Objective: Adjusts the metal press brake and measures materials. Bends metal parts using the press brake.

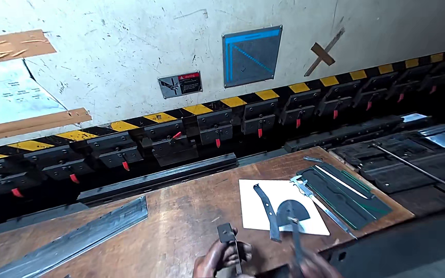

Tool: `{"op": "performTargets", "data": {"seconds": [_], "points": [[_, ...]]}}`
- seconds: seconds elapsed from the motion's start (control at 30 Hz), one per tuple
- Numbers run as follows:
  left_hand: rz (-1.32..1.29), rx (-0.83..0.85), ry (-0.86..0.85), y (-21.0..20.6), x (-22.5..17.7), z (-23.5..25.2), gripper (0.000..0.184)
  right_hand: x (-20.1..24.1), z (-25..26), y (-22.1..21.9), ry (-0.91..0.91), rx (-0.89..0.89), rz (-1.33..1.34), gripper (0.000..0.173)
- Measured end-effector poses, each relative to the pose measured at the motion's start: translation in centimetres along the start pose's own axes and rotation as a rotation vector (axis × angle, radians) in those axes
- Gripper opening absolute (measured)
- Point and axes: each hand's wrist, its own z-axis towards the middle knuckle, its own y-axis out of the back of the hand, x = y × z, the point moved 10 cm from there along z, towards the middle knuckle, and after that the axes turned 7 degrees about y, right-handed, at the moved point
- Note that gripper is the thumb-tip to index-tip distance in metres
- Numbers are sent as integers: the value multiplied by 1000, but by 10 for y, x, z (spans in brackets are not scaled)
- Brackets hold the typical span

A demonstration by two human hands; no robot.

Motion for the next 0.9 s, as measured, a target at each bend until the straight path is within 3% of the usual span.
{"op": "performTargets", "data": {"seconds": [0.13, 0.2, 0.3, 0.53, 0.9], "points": [[35, -24, 8, 0, 4, 3, 65, 62, 82, -51, 122, 22, 198, 31], [45, -54, 11, 6, 1, 6, 65, 100, 98, -81, 223, 133, 315, 25], [64, -105, 7, 13, -4, 3, 66, 133, 100, -109, 335, 187, 265, 23], [113, -189, -28, 24, -23, -3, 68, 147, 76, -148, 433, 207, 116, 16], [209, -176, -71, 25, -34, -7, 61, 161, 54, -150, 545, 154, -124, 21]]}}
